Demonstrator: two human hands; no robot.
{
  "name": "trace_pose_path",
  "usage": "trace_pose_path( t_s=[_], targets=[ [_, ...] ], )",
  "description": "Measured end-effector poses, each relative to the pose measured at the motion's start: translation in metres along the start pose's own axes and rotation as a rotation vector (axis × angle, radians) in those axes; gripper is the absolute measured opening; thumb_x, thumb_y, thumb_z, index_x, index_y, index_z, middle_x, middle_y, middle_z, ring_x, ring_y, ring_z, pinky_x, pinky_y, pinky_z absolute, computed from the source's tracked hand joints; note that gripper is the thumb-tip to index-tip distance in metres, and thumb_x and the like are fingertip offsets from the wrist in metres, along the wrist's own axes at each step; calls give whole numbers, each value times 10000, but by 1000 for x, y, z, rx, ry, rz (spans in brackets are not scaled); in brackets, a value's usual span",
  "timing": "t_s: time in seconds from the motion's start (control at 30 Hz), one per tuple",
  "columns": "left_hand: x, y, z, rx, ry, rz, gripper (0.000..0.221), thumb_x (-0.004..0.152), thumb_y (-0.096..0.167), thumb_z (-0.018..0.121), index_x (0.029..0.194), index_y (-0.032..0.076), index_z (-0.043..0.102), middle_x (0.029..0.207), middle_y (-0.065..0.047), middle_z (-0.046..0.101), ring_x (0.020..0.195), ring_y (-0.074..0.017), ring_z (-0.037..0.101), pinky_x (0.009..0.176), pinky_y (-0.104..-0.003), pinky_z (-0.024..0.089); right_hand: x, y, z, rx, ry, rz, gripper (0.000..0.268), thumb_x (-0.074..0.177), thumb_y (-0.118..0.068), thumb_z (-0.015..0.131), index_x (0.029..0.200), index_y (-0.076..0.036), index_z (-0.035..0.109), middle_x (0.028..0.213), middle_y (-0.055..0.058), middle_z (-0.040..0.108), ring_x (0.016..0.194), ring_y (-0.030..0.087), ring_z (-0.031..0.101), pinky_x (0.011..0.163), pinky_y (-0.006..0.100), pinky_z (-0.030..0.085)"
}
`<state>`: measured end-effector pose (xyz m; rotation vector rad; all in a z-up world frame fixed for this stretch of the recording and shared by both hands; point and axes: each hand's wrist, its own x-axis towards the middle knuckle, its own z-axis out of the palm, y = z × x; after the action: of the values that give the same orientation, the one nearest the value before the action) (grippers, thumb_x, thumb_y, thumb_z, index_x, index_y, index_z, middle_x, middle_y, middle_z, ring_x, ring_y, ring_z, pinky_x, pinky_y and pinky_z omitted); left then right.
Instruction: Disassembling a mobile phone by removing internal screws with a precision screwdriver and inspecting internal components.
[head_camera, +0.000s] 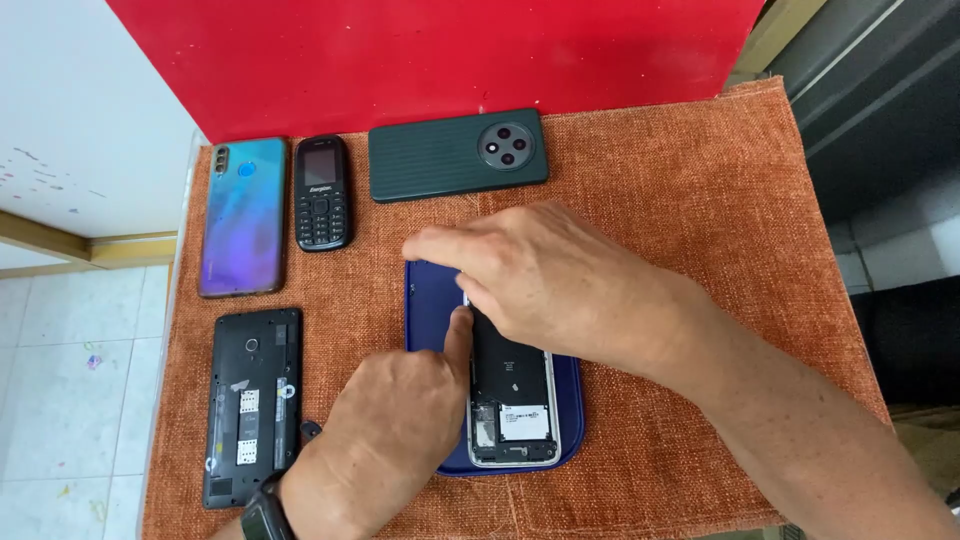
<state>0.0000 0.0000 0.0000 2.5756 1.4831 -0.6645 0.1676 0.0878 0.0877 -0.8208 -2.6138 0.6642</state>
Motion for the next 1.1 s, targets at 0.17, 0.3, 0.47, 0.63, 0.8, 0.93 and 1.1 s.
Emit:
trace_pose_path(
  t_s=[0.17, 0.3, 0.47, 0.63, 0.8, 0.93, 1.1],
  targets=[
    [6, 0, -1, 63, 46, -13, 718, 913, 7, 464, 1610, -20, 297, 601, -4, 713, 447, -250, 718, 375, -451, 567, 2, 9, 5, -173, 103, -20, 140, 937, -65, 678, 1060, -98, 619, 586, 60, 603, 485, 304, 602, 479, 482, 478],
    [6, 2, -2, 6, 82, -45, 741, 897, 73, 488, 1616, 53, 314, 542, -37, 710, 431, -306, 722, 376, -479, 573, 1, 2, 0, 0, -29, -5, 373, 922, 22, 591, 1278, -77, 647, 894, 113, 746, 707, 321, 705, 605, 495, 555],
    [12, 5, 8, 78, 198, -48, 652, 846, 74, 543, 1488, 23, 437, 510, -11, 692, 380, -249, 687, 346, -430, 541, 2, 4, 4, 14, 118, -119, 122, 971, 42, 587, 1079, -11, 611, 822, 120, 623, 648, 268, 632, 568, 405, 521],
    [14, 2, 4, -73, 560, -38, 55, 850, 168, 612, 799, 179, 629, 606, -32, 640, 441, -245, 646, 365, -430, 482, 2, -2, 7, 30, 42, -96, 430, 959, 81, 506, 1378, 26, 585, 939, 165, 738, 563, 273, 689, 500, 405, 598],
    [7, -6, -19, -275, 792, 98, 168, 921, 151, 656, 756, 134, 630, 543, -17, 581, 384, -196, 548, 353, -373, 472, -2, -1, 11, -219, 160, -200, 520, 840, 220, 606, 1295, -32, 582, 560, 19, 521, 402, 196, 506, 369, 391, 460],
    [5, 1, -22, -209, 675, 153, 159, 897, 76, 633, 745, 122, 625, 577, -43, 522, 367, -220, 508, 271, -408, 425, -2, 4, 13, -123, 138, -207, 516, 870, 199, 627, 1355, 24, 600, 676, 70, 609, 483, 242, 590, 434, 414, 522],
    [4, 19, -9, 77, 686, 34, 248, 970, 308, 586, 755, 195, 636, 822, -77, 619, 437, -207, 569, 314, -393, 428, 1, 7, 8, -72, 164, -179, 345, 960, 120, 501, 1245, -4, 651, 605, 76, 605, 395, 238, 544, 339, 424, 441]
  ],
)
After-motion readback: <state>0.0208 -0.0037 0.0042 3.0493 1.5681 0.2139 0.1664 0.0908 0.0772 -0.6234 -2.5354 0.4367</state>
